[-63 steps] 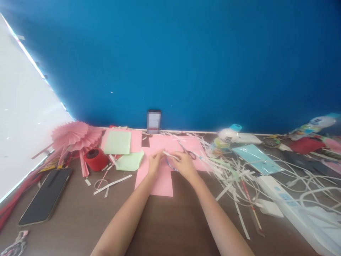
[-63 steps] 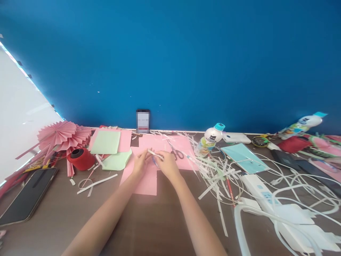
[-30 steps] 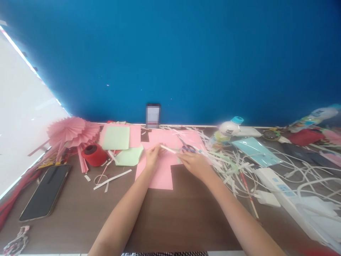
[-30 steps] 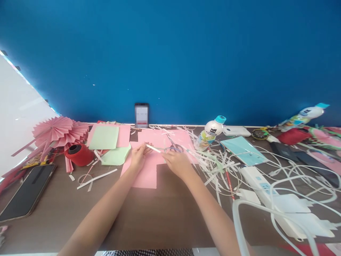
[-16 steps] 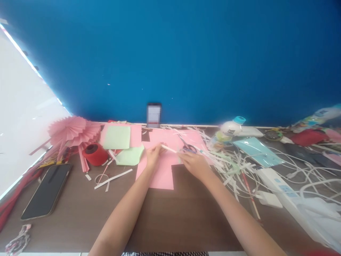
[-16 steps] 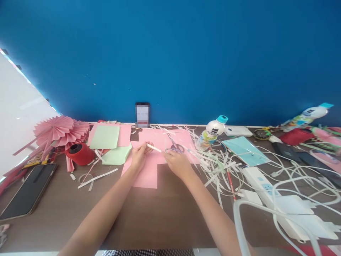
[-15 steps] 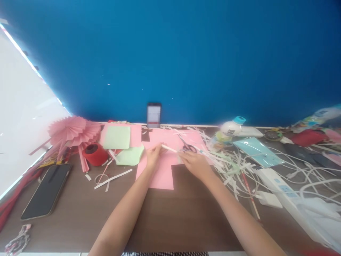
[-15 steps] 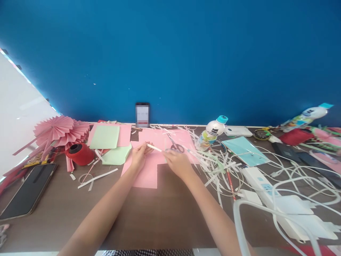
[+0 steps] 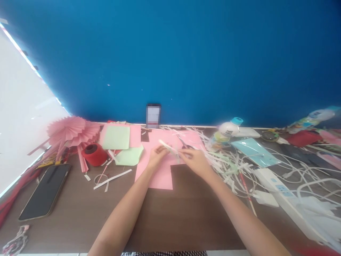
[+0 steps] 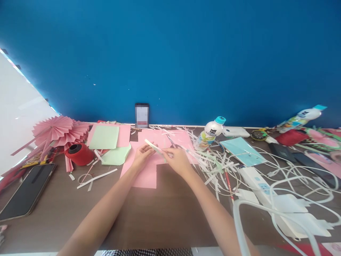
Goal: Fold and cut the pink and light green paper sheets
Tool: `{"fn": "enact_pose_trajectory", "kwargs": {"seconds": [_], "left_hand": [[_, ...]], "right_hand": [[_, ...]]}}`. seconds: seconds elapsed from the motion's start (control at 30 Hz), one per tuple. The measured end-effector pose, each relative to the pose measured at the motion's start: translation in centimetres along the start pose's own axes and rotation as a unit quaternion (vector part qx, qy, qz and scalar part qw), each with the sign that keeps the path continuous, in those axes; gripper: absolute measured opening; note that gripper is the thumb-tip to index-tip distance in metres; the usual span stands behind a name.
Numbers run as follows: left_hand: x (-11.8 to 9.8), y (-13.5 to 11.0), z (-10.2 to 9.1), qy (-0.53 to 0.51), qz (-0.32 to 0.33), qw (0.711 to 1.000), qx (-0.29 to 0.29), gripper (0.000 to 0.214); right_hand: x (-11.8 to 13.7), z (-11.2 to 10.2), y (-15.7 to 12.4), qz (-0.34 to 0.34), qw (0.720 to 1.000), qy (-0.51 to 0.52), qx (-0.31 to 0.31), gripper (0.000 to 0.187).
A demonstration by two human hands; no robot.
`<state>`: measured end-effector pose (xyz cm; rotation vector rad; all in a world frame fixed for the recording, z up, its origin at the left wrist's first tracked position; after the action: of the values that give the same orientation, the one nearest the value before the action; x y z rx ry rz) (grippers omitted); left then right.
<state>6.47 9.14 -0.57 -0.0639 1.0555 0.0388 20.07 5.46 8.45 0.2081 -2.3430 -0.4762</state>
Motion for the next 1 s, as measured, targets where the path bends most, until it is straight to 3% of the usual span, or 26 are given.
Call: {"fn": "enact_pose_trajectory", "kwargs": {"seconds": [0.13, 0.27, 0.47, 0.67, 1.0], "left_hand": [[0.1, 0.2, -0.4, 0.044, 0.036, 0.998, -0.024, 0.030], [0.2, 0.4, -0.6, 0.097, 0.077, 0.992, -0.038, 0.023], [0.0, 0.0, -0.2, 0.173, 0.115, 0.978, -0.017, 0.017], [0.0, -0.5, 0.4, 0.246, 0.135, 0.960, 0.011, 0.021], [0.3, -0.5, 0.3, 0.277, 0.145, 0.950, 0.016, 0.022]], "right_hand": [[0.3, -0.1, 0.2, -0.004, 1.000, -0.010, 0.003, 0.023], [1.1, -1.0, 1.1, -0.052, 0.994, -0.099, -0.010, 0.024], [3.0, -2.0, 3.0, -0.150, 0.954, -0.258, 0.014, 0.026], [4.1, -1.9, 4.1, -0.224, 0.913, -0.341, 0.013, 0.030], [5.4, -1.9, 5.6, -0.221, 0.897, -0.378, 0.059, 0.031]]}}
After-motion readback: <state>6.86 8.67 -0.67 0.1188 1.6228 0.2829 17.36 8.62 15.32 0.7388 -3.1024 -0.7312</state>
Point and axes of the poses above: each hand's wrist, its own y-axis towards the middle knuckle, its own z-axis out of the palm, x = y × z, the point moved 6 cm from there along y, towards the middle knuckle, and after that the axes turned 13 degrees about -x, right-handed, at the moved point
